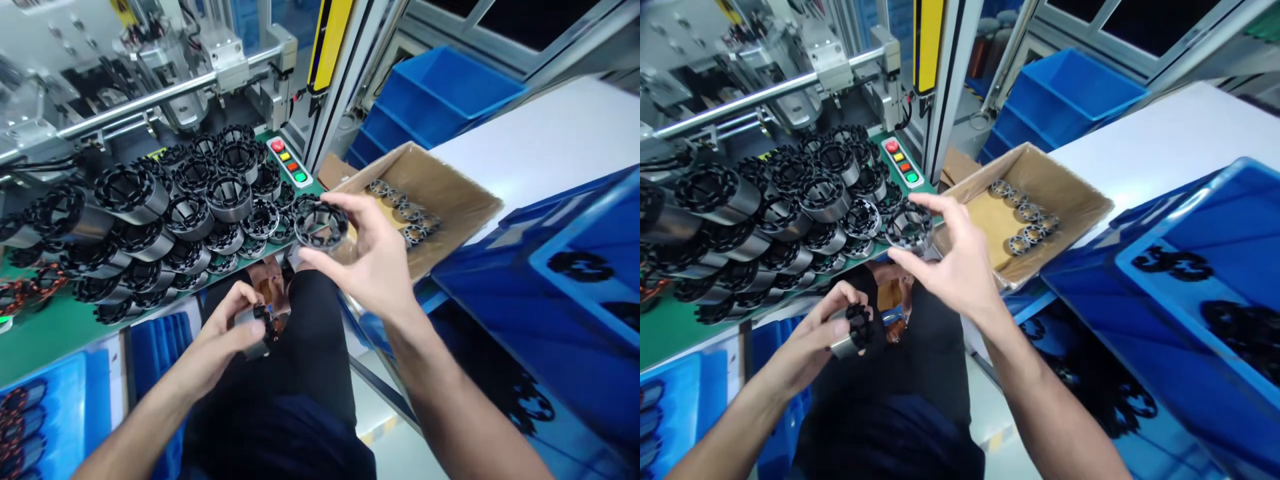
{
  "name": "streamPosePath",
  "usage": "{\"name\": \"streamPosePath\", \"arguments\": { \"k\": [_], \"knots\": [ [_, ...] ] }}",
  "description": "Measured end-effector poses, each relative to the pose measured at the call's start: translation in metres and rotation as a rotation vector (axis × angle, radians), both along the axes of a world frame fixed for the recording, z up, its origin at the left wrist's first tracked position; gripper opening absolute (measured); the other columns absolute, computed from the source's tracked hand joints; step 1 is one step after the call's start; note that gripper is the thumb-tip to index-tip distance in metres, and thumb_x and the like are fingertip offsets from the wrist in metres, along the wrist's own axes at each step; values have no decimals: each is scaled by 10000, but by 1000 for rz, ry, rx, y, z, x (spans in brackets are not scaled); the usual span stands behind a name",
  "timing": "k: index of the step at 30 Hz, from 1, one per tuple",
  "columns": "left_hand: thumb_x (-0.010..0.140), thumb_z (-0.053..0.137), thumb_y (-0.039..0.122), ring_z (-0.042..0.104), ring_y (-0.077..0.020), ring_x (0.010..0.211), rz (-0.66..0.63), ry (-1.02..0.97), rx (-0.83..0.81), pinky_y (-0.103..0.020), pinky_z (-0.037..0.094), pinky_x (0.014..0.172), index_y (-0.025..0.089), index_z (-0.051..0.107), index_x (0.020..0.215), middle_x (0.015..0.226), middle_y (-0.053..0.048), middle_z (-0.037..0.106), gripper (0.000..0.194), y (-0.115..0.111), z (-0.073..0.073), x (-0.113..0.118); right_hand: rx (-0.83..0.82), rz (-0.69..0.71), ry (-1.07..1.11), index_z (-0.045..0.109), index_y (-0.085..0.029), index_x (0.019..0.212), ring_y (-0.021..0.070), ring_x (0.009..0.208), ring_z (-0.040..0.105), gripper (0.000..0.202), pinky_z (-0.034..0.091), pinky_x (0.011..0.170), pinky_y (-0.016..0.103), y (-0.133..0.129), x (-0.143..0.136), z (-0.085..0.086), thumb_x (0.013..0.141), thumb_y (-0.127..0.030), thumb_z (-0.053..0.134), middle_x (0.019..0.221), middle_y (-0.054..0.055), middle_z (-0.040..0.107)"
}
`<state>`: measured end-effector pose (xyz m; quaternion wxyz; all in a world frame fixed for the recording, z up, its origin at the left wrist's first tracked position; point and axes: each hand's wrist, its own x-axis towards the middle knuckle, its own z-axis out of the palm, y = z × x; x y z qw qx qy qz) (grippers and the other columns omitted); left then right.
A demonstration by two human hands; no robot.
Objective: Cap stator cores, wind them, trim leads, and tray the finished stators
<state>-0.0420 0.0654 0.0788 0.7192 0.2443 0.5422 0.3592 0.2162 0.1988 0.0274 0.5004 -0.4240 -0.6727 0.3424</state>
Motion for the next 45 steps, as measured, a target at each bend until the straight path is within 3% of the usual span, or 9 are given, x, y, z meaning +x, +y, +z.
{"name": "streamPosePath", "arguments": {
  "k": [4,9,14,18,23,26,30,35,45],
  "knots": [
    [977,1080,541,771,-224,1071,-112,69,-88,-339,610,1028,325,723,1386,1268,-20,793,585,-21,1,-13,-10,69,-15,788,-291,1523,353,1412,836,721,678,1292,559,56,-10,-11,927,-564,1087,1535,104,858],
    [1140,905,538,763,-339,1507,-371,269,-38,-477,583,1336,492,672,1734,1604,-51,800,639,-32,14,-24,-77,112,-28,824,-295,1460,368,1373,854,699,678,1279,587,75,-18,-21,889,-582,1106,1482,91,887],
    [867,1131,377,869,-406,1397,-429,474,251,-418,750,1100,427,734,1650,1540,-82,879,880,-21,35,-20,-25,157,-53,854,-287,1466,380,1363,851,717,698,1216,596,80,-14,-28,906,-667,1092,1436,114,895],
    [913,1100,329,938,-379,1264,-418,801,582,-380,782,938,416,763,1565,1446,-67,926,739,8,76,-7,-26,211,-46,841,-284,1497,386,1381,851,751,705,1219,603,87,-12,-33,908,-677,1091,1457,118,893],
    [1075,950,634,938,-315,968,-403,1415,885,-391,733,827,340,758,1505,1291,-51,938,555,89,120,18,35,263,-69,764,-283,1618,414,1476,818,762,681,1288,633,87,-12,-40,1011,-679,1000,1599,144,843],
    [1093,929,607,927,-357,1152,-622,1605,979,-496,706,1183,249,747,1477,1304,-101,924,555,146,121,28,115,247,-121,630,-283,1790,439,1622,730,902,616,1385,679,74,-4,-35,1052,-684,959,1767,168,742],
    [1108,915,546,847,-395,1420,-916,1709,1008,-655,351,1553,180,710,1536,1396,-153,895,598,194,109,31,94,139,-177,600,-296,1810,405,1601,753,802,642,1384,626,36,23,-13,1115,-528,927,1758,157,738],
    [1141,838,549,725,-419,1580,-1010,1741,969,-672,276,1569,159,750,1497,1415,-158,858,536,209,105,25,50,26,-238,663,-323,1734,357,1500,827,605,723,1276,516,-30,68,15,1186,-491,854,1659,130,805],
    [1105,879,523,740,-465,1500,-1054,1732,823,-578,610,1301,123,697,1589,1472,-217,825,654,216,107,22,-27,-57,-484,786,-434,1545,355,1201,942,458,817,1034,516,-109,151,34,1146,-658,814,1451,58,911]
  ]
}}
